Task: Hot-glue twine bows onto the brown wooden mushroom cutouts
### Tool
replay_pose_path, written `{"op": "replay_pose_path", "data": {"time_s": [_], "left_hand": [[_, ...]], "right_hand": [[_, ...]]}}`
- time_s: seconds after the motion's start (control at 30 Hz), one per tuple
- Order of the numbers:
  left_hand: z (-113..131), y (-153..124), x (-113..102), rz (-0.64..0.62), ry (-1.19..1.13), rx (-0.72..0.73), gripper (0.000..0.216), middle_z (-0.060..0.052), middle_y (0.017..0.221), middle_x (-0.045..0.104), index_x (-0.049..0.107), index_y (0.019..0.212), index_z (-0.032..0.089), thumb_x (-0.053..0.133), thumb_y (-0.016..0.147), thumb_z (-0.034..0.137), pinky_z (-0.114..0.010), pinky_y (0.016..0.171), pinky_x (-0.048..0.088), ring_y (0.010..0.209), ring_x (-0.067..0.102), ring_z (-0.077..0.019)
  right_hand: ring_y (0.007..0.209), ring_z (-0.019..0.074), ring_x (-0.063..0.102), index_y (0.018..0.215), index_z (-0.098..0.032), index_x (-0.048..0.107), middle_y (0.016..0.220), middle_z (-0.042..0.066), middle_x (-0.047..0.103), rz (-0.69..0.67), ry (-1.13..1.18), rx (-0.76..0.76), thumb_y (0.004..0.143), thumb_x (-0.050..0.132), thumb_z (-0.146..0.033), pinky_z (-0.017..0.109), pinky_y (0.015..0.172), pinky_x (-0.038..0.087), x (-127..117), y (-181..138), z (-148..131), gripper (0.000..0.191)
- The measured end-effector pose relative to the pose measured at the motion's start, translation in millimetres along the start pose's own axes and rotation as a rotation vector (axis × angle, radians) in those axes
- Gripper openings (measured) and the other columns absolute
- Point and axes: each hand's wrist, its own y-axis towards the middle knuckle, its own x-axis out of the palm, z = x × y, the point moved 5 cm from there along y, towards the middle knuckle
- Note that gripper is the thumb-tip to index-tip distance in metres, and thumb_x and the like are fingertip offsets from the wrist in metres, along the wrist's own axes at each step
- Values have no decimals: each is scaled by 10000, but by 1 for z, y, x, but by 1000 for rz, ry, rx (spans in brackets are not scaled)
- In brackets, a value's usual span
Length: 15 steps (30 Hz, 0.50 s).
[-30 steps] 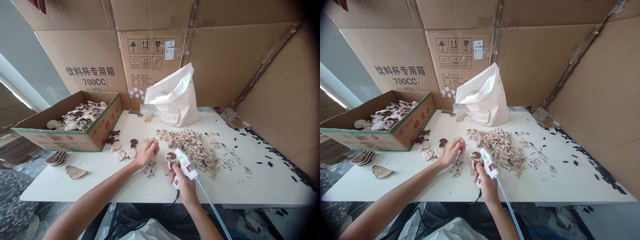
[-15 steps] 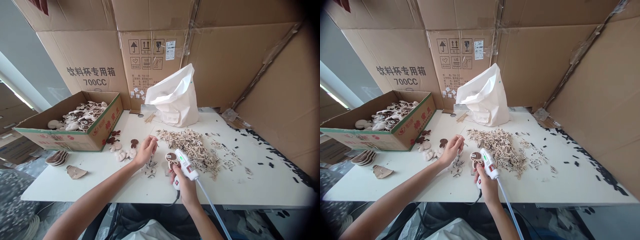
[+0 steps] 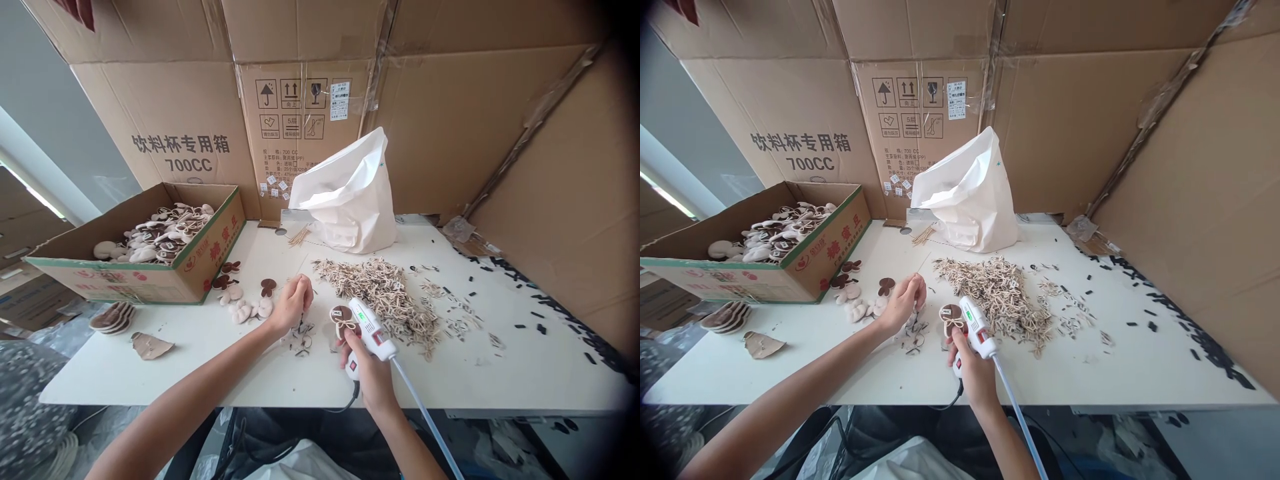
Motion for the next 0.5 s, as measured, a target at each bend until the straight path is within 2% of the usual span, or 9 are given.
{"op": "replay_pose_path", "data": {"time_s": [0.1, 0.23, 0.5], "left_hand": [[0, 0, 1, -11, 2, -6, 482, 37, 492, 444, 474, 711, 198, 381, 1074, 501, -242, 569, 362, 514, 375, -117], [-1, 0, 3, -70, -61, -42, 423, 57, 553, 457, 600, 931, 176, 509, 1023, 579, -221, 518, 315, 504, 348, -96], [-7, 2, 1, -54, -103, -39, 445, 13, 704, 555, 609, 1000, 164, 592, 976, 608, -209, 524, 335, 581, 437, -93]], "right_hand": [[505, 138, 553, 879, -204, 708, 729, 38, 731, -4, 3, -4, 866, 771, -577, 265, 486, 407, 0, 1, 0, 379], [501, 134, 539, 897, -196, 703, 731, 39, 727, -3, 2, 2, 885, 763, -561, 261, 477, 391, -1, 2, 3, 371], [493, 128, 536, 887, -191, 711, 740, 42, 730, -2, -10, 9, 882, 758, -565, 260, 472, 387, -1, 1, 2, 377]]}}
